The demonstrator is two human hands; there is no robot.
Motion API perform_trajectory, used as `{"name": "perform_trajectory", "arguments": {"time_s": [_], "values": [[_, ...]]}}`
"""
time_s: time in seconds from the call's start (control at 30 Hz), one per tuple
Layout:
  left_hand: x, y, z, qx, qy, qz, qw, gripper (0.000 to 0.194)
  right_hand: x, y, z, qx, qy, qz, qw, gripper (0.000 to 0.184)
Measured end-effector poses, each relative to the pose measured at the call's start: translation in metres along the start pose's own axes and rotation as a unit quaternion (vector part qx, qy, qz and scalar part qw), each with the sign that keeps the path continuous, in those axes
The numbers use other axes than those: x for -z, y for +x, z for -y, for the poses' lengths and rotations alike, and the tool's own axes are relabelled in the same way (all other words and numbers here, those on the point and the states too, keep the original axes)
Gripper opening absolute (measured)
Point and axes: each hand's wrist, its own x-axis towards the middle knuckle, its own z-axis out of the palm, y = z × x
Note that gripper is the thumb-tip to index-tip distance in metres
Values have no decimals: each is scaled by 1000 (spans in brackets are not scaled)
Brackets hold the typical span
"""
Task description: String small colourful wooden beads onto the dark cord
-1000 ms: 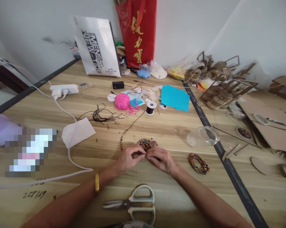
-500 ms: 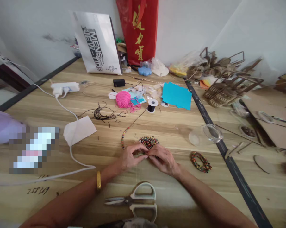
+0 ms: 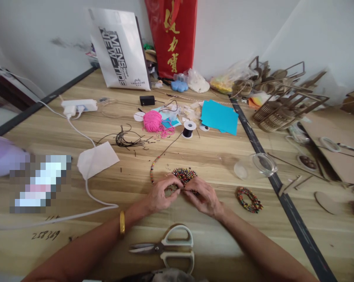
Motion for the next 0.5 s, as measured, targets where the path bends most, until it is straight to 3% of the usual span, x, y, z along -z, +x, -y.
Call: {"name": "perform_trajectory", "arguments": {"time_s": [0.1,0.27,0.5], "values": [[-2,-1,3,19,1,-4,1000,4,0,0,1,0,9,2,1000,19],[-4,0,8,11,-9,-4,1000,6,-1,0,0,-1,2,9,1000,17],[-1,3,2,53,-11,-5,999,6,3,-1,-3,-1,-34,14,999,19]]}}
